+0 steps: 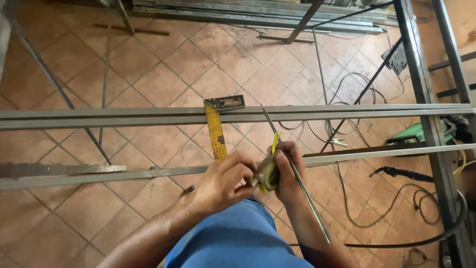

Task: Measuring, marking, and grinding metal frame components for assembly

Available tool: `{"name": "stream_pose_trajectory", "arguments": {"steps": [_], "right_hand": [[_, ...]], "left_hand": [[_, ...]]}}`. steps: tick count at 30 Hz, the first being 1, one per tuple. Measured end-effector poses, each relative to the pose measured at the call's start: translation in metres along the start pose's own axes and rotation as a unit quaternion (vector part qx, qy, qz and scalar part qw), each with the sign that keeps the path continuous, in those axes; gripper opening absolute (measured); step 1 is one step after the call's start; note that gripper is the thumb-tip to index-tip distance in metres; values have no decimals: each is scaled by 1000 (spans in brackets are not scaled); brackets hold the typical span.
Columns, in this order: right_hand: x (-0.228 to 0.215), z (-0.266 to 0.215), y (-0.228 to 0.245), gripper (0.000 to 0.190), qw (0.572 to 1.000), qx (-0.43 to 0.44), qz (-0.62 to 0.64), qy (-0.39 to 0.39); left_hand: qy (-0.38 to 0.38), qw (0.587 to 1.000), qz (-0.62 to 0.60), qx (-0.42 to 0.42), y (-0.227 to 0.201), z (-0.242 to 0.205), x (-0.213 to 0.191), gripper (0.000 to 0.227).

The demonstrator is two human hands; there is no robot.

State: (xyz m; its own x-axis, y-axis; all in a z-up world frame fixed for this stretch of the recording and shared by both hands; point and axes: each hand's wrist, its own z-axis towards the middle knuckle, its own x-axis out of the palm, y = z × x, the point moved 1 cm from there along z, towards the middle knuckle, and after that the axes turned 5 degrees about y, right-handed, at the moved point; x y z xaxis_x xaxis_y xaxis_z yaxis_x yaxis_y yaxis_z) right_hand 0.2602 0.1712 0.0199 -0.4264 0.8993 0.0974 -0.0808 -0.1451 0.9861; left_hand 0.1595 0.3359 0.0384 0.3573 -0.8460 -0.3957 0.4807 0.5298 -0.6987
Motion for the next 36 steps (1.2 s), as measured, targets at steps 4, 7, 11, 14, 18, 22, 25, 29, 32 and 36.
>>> {"name": "stream_pose_trajectory", "arguments": {"steps": [4, 7, 11, 14, 18, 22, 25, 29, 32, 36], "right_hand": [[-2, -13, 42, 48, 970, -91, -113, 196], [-13, -9, 52, 79, 932, -156, -72, 318], [-30, -17, 61, 70, 913, -171, -169, 331], [-43, -22, 68, 45, 889, -120, -321, 304], [-76, -19, 72, 28, 882, -140, -367, 260], [-97, 0, 91, 10, 862, -116, -430, 243], [-113, 29, 67, 8, 863, -130, -441, 209], [-83, 79, 40, 10, 832, -38, -496, 246], [-45, 94, 32, 13, 842, 28, -460, 281], [-33, 109, 20, 20, 807, 31, -505, 306]], "left_hand": [[2, 996, -85, -40, -28, -1, -11, 23], [0, 990, -110, -83, -33, 1, -1, 26], [-12, 979, -173, -103, -55, 8, -10, 24], [-25, 970, -219, -102, -59, 5, -27, 22], [-119, 908, -338, -218, -51, -15, -84, 18], [-426, 796, -373, -214, 13, -59, -159, 13], [-592, 698, -296, -273, 56, -64, -160, 7], [-526, 714, -273, -373, 0, -5, -83, 15], [-387, 734, -340, -442, 9, 3, -21, 21], [-408, 711, -336, -465, 8, -4, -50, 21]]}}
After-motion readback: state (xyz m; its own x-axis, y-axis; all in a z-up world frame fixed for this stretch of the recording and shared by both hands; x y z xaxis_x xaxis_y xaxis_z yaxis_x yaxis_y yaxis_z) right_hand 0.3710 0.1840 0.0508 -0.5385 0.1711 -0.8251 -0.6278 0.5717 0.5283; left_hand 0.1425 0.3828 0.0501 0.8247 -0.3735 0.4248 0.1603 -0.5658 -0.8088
